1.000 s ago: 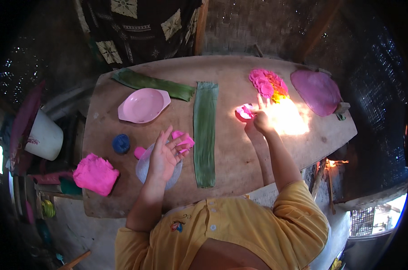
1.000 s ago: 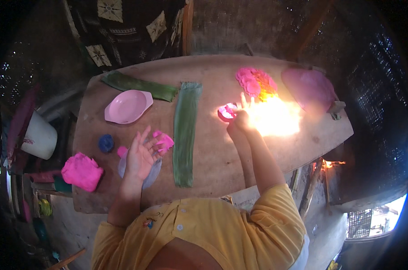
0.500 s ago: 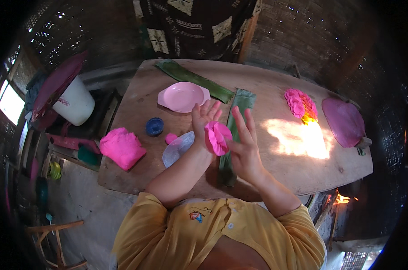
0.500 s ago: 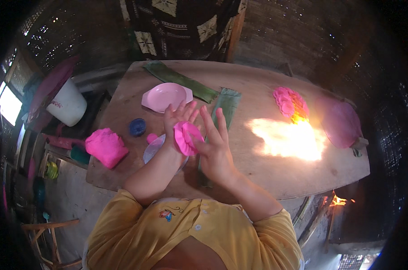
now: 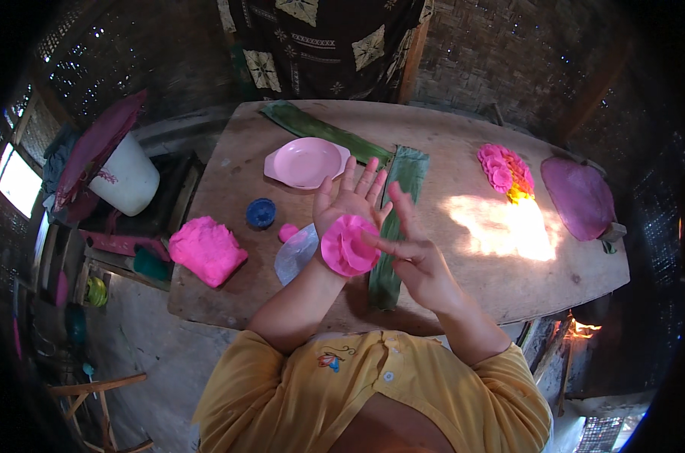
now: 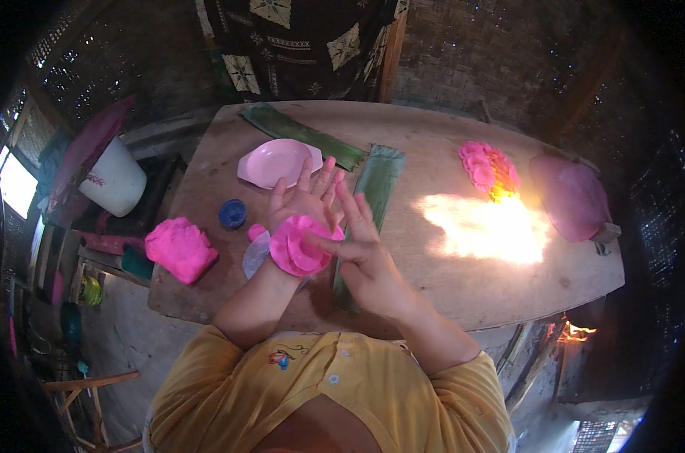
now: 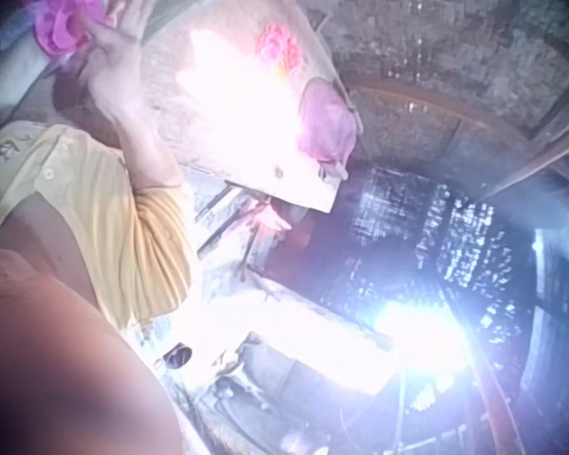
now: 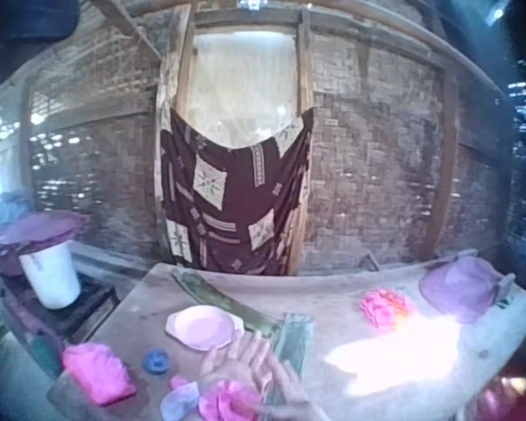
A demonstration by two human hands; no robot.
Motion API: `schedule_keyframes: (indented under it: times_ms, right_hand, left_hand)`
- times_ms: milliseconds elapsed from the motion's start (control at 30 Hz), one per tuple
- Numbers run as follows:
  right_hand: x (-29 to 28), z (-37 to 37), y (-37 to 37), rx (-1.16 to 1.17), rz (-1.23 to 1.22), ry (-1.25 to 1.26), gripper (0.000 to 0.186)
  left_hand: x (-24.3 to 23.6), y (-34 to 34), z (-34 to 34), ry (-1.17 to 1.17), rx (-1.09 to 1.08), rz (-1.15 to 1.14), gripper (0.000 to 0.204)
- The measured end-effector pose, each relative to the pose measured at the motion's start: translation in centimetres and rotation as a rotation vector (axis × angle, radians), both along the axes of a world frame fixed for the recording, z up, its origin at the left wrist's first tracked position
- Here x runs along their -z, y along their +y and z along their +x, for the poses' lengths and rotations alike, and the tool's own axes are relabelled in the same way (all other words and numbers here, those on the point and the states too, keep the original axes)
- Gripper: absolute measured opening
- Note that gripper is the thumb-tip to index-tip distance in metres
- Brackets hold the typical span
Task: The person shapes pink clay into small flower-like forms by hand, repeatedly pressing and molding the material on a wooden table. They use a small plastic mold to form the clay and place the finished pieces on a banana leaf.
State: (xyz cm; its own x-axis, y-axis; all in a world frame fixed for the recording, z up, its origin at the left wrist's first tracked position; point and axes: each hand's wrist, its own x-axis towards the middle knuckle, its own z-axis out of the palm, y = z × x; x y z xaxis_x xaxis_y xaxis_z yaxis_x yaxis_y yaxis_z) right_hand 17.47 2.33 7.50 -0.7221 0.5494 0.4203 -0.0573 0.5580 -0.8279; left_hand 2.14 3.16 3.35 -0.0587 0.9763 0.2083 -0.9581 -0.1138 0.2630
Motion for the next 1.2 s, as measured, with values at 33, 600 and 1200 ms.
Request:
schedule_keyframes:
  times_ms: [33,600,1200]
  right_hand:
    - [0.2,0.0,-0.3,0.109,0.216,-0.047,0.053]
    - [1.9,-0.3,0.6,0.035,-0.839,0.257,0.048]
    - [3.9,3.1,8.1,0.792,0.423,-0.145,0.061]
  left_hand:
    - [0.0,0.0,0.0,0.019,-0.023,0.003,0.063]
    - [-0.7,-0.4,0.5,0.148,-0.336,0.014,0.051]
    - [-0.8,-2.7,-4.9,1.723,-1.322,0.839,0.043]
